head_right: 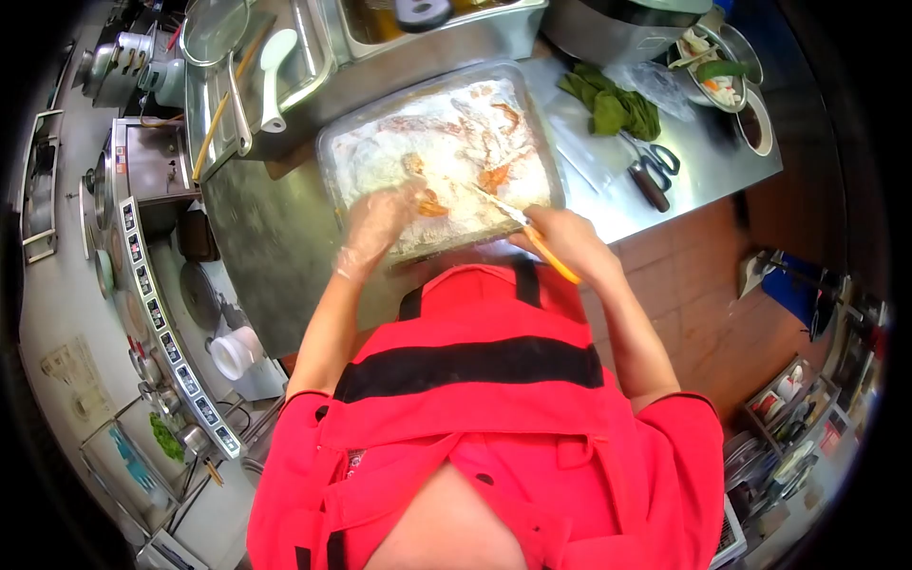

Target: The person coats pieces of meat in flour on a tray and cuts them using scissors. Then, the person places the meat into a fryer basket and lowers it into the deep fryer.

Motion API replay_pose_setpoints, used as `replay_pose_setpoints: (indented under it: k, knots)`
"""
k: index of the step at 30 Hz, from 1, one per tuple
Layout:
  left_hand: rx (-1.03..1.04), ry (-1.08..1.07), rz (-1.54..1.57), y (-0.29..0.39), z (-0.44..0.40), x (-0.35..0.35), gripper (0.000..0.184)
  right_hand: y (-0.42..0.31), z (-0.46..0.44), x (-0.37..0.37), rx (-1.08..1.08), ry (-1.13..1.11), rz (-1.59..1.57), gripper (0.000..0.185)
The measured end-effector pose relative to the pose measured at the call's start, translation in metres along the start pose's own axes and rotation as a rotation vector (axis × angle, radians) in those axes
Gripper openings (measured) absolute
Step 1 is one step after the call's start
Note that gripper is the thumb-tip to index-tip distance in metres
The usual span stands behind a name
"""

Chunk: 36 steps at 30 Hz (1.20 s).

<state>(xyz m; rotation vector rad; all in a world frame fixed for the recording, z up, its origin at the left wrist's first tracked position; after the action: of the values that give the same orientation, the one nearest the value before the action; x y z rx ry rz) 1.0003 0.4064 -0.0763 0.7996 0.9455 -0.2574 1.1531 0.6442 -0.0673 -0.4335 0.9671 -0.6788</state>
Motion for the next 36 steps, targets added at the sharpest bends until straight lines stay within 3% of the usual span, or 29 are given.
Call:
replay_pose_setpoints:
  k: [2,4,7,9,11,13,14,17,20,23,24,27,32,36]
  knots:
    - [-0.11,0.01,0.214,-0.001,-0.013,-0.004,0.024,0.0,0.005,0.001,0.0,0.015,-0.029,0.037]
    - [0.145,0.092,-0.17,0.002,-0.034,0.005,0.019,0.002,0.01,0.002,0.005,0.029,-0.043,0.035]
    - [0.245,-0.009,-0.418,0.009,-0.042,0.015,0.02,0.004,0.018,0.007,-0.005,0.068,-0.106,0.034]
    - [0.419,0.217,-0.388,0.003,-0.046,0.016,0.018,0.005,0.024,0.009,0.055,0.05,-0.112,0.034]
    - [0.369,0.242,-0.369,-0.008,-0.059,0.02,0.016,0.008,0.028,0.012,0.075,0.057,-0.135,0.034]
    - [0.099,0.064,-0.366,-0.013,-0.074,0.017,0.014,0.016,0.03,0.019,0.059,0.094,-0.14,0.034]
    - [0.163,0.203,-0.176,-0.03,-0.075,0.02,0.011,0.018,0.031,0.021,0.051,0.111,-0.14,0.034]
    - [-0.031,0.16,0.255,-0.027,-0.072,0.016,0.021,0.013,0.035,0.018,0.076,0.096,-0.167,0.035]
    - [0.243,0.218,-0.113,-0.02,-0.062,0.035,0.044,0.012,0.037,0.02,0.094,0.091,-0.148,0.035]
    - [0.231,0.084,-0.542,-0.014,-0.026,0.065,0.068,0.009,0.04,0.02,0.094,0.08,-0.128,0.036]
    - [0.254,0.009,-0.517,-0.018,-0.017,0.069,0.073,0.011,0.038,0.02,0.076,0.093,-0.121,0.037]
    - [0.183,-0.147,-0.459,0.003,0.013,0.047,0.065,0.016,0.043,0.028,0.073,0.106,-0.125,0.039]
    - [0.217,-0.026,-0.406,0.0,0.005,0.051,0.061,0.019,0.048,0.021,0.092,0.135,-0.131,0.04]
    - [0.256,0.12,-0.317,0.055,-0.035,0.041,0.055,0.017,0.059,0.013,0.174,0.129,-0.174,0.039]
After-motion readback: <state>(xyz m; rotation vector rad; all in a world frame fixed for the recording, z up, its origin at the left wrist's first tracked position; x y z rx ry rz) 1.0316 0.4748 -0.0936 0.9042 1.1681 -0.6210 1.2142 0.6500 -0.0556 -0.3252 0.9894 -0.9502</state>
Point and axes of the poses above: each hand's wrist, its own z-axis away from the middle knuckle, its own x-axis out of the palm, y = z × x, the point moved 3 cm from there along -z, towards the middle knuckle, and after that the axes turned 5 degrees about -y, right-handed, at the moved point
